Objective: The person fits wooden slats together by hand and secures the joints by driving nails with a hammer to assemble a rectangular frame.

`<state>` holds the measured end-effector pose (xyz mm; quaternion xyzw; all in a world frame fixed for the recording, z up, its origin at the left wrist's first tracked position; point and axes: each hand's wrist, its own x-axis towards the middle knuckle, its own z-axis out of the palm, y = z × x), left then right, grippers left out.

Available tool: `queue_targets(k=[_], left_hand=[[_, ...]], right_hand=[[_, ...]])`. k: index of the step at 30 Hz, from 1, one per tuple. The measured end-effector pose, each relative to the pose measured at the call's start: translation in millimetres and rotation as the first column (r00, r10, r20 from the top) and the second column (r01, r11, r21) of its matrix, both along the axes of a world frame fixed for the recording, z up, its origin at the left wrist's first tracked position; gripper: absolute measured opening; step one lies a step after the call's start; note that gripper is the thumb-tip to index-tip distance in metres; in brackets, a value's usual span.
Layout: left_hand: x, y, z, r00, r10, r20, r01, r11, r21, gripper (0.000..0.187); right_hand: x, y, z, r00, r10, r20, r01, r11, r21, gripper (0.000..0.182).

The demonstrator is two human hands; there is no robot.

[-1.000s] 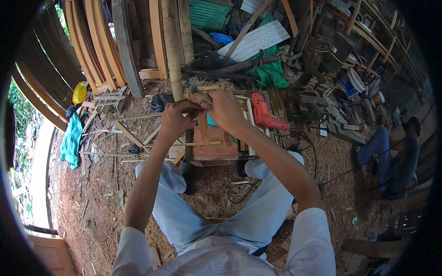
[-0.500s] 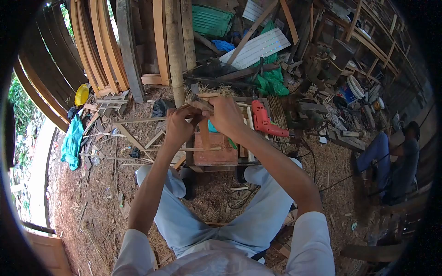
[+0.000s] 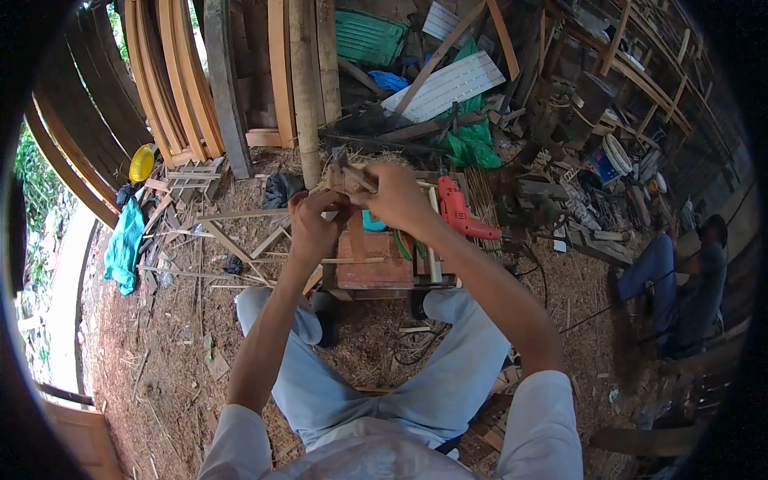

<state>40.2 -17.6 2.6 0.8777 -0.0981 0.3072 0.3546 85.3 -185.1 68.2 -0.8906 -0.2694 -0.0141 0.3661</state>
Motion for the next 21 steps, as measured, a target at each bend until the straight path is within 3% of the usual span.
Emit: queue_targets(k=[3,5,6,8,9,11,12,14,17,21], left_hand=[[-4,-1,2,1.000,-0.016,-0.001,0.016,0.999,-0.038,0.008],[-2,0,1,1.000,0.002,0.011,-0.002,1.000,-0.019,0.009],[-2,-1,1,1.000,0.015,0.025,-0.016,1.000,0.003,0.010],[-1,-1,1,1.000,0.008,0.016,-0.008,1.000,0.007,0.010],[-1,-1,1,1.000,0.006,0.008,-0.006,1.000,0.012,0.010],[-2,-1,4,1.000,0.000,-0.008,0.000,1.000,0.010,0.010],[-3,-1,5,1.000,-0.003,-0.019,0.003,1.000,0.010,0.010],[-2,-1,2,1.000,-0.008,0.019,0.009,1.000,-0.007,0.009],[0,-1,-2,0.999,-0.016,0.052,0.017,1.000,-0.021,0.008],[-3,-1,-1,0.999,-0.015,0.038,0.016,0.999,-0.031,0.008]], right_hand=[[-7,-11,8,0.991,-0.042,0.130,0.032,0.996,0.078,0.034],[-22,-19,21,0.997,0.009,-0.079,-0.002,0.996,0.084,0.037],[-26,-24,18,0.997,0.008,-0.080,-0.001,0.997,0.080,0.037],[-33,-32,12,0.974,-0.002,0.228,0.042,0.984,-0.171,0.034],[-35,-31,18,0.974,-0.005,0.227,0.045,0.984,-0.172,0.034],[-44,-27,34,0.995,-0.080,0.053,0.087,0.985,-0.147,0.028],[-43,-28,27,0.996,-0.081,0.049,0.087,0.985,-0.149,0.028],[-41,-29,10,0.968,-0.016,0.250,0.048,0.991,-0.121,0.027],[-50,-21,22,0.991,-0.074,0.112,0.099,0.966,-0.237,0.027],[-46,-20,15,0.984,-0.097,0.147,0.125,0.973,-0.195,0.027]])
